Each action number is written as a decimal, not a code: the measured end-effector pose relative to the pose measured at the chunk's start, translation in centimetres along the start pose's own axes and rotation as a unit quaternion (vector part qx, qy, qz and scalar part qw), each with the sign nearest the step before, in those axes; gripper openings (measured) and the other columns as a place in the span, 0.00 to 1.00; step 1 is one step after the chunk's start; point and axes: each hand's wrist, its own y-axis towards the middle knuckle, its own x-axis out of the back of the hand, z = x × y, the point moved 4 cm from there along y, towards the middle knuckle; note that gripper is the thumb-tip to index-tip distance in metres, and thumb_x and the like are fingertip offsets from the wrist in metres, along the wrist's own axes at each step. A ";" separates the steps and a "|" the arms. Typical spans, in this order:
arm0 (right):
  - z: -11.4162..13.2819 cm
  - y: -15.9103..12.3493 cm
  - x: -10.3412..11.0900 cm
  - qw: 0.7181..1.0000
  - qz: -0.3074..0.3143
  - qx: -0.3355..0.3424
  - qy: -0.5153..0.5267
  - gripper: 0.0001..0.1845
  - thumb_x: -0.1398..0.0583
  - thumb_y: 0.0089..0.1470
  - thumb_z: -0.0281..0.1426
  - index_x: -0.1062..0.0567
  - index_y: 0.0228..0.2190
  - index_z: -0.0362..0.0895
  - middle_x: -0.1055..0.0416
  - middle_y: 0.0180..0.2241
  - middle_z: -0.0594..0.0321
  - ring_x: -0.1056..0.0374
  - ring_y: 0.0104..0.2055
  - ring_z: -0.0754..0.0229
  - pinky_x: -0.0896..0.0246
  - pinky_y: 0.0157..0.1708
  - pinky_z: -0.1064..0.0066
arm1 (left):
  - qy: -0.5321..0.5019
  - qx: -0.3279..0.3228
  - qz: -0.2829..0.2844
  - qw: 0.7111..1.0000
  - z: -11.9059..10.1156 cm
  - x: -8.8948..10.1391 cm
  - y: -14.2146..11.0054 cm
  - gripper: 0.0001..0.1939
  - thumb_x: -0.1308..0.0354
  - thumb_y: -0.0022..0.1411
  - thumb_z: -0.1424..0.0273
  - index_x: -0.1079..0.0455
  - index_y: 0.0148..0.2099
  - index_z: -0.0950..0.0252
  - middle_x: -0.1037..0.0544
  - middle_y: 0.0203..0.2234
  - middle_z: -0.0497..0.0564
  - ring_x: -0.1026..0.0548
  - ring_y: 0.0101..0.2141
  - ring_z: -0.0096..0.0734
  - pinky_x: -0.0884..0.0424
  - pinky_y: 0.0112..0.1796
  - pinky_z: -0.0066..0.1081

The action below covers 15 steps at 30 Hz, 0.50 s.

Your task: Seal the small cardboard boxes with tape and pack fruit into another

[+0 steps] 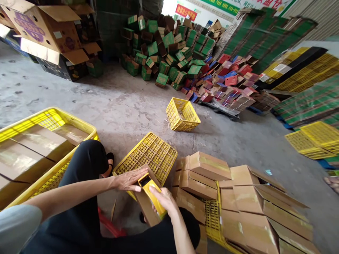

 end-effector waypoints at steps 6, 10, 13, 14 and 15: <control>1.6 1.1 -0.6 0.999 0.031 0.007 -0.021 0.26 0.39 0.60 0.53 0.24 0.28 0.42 0.26 0.16 0.60 0.29 0.17 0.59 0.33 0.19 0.73 | 0.036 0.050 0.019 0.998 0.9 0.2 -1.1 0.55 0.52 0.67 0.35 0.59 0.79 0.70 0.58 0.75 0.64 0.59 0.74 0.55 0.61 0.72 0.48; 3.5 2.5 -1.6 0.999 0.048 0.013 -0.021 0.27 0.40 0.62 0.52 0.23 0.28 0.41 0.26 0.16 0.58 0.31 0.17 0.60 0.32 0.19 0.72 | 0.042 0.092 -0.005 0.995 1.3 1.6 -2.4 0.50 0.51 0.68 0.37 0.58 0.79 0.60 0.52 0.75 0.60 0.54 0.74 0.54 0.63 0.71 0.51; 5.1 3.8 -2.7 0.998 0.059 0.027 -0.019 0.27 0.40 0.62 0.52 0.22 0.29 0.39 0.26 0.17 0.56 0.30 0.18 0.59 0.30 0.20 0.71 | 0.062 0.120 -0.018 0.991 1.6 3.7 -3.4 0.47 0.51 0.69 0.38 0.57 0.79 0.56 0.50 0.74 0.58 0.50 0.73 0.53 0.67 0.71 0.52; 5.7 4.2 -3.0 0.997 0.065 0.035 -0.018 0.27 0.40 0.63 0.51 0.22 0.30 0.39 0.25 0.18 0.55 0.30 0.18 0.58 0.30 0.20 0.71 | 0.071 0.130 -0.024 0.989 1.7 4.5 -3.7 0.45 0.52 0.70 0.39 0.58 0.79 0.54 0.50 0.74 0.57 0.49 0.73 0.53 0.69 0.71 0.54; 6.1 4.6 -3.2 0.996 0.072 0.042 -0.015 0.26 0.41 0.63 0.50 0.22 0.31 0.39 0.25 0.18 0.54 0.30 0.18 0.58 0.31 0.20 0.71 | 0.079 0.137 -0.030 0.987 1.8 5.2 -3.9 0.43 0.52 0.71 0.40 0.59 0.79 0.52 0.51 0.75 0.56 0.49 0.73 0.51 0.70 0.70 0.55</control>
